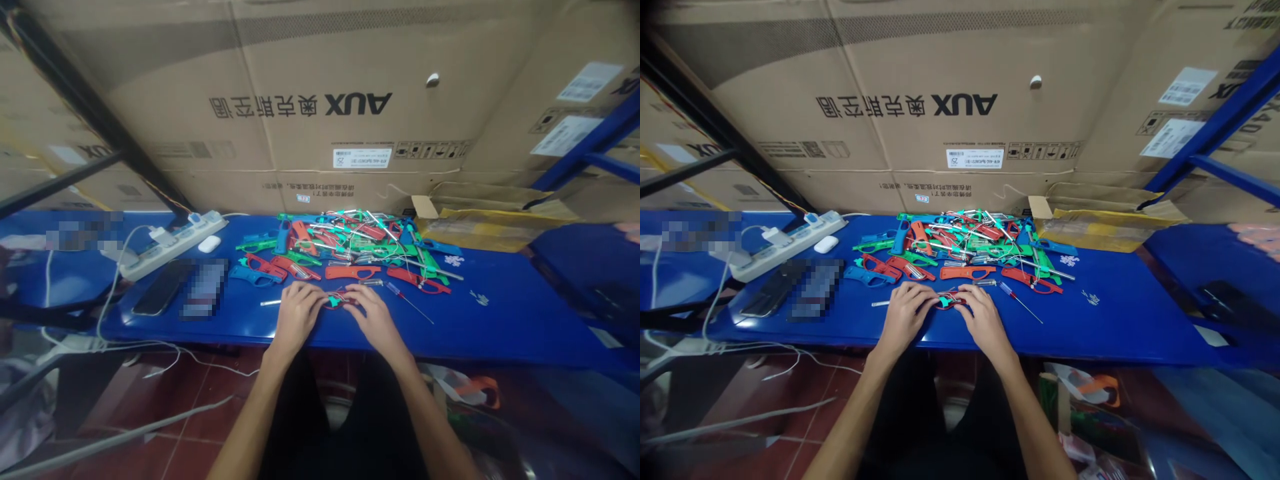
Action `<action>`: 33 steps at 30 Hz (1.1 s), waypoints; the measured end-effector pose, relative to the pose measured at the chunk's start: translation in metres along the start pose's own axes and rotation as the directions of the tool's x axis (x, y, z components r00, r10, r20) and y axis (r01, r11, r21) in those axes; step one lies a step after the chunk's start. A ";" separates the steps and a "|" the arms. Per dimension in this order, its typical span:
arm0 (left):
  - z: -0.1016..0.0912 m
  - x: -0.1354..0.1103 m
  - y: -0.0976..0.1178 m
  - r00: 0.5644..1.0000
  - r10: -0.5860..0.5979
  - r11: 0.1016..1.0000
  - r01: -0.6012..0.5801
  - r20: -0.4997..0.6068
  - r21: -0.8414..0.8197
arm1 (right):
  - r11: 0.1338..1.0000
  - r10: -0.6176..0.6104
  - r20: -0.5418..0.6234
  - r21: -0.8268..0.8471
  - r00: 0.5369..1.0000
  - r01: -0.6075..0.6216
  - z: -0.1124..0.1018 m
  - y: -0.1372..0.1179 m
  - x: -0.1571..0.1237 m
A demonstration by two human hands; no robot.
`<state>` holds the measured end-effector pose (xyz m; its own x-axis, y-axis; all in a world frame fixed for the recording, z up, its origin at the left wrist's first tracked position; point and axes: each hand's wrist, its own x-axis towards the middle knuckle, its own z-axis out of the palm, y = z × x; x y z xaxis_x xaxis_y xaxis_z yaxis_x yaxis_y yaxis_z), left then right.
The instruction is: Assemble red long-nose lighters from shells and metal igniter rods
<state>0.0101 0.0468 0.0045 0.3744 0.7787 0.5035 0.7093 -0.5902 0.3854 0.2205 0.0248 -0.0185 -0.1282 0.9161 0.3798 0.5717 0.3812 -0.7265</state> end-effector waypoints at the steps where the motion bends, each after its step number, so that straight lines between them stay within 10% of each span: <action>1: 0.000 0.000 0.000 1.000 -0.001 1.000 0.001 0.000 0.022 | 1.000 -0.011 0.007 -0.004 1.000 0.011 0.000 0.000 0.000; 15: 0.004 0.000 -0.004 0.999 -0.037 0.997 0.035 0.020 0.068 | 0.999 -0.016 -0.008 0.050 1.000 0.016 -0.001 0.001 0.004; 33: -0.015 0.037 -0.011 0.915 0.200 0.947 -0.273 0.350 0.172 | 0.997 -0.004 0.000 0.078 1.000 0.004 -0.001 -0.001 0.005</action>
<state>0.0076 0.0787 0.0302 0.6937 0.6688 0.2673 0.6718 -0.7346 0.0945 0.2206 0.0290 -0.0155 -0.1306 0.9147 0.3825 0.5065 0.3932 -0.7674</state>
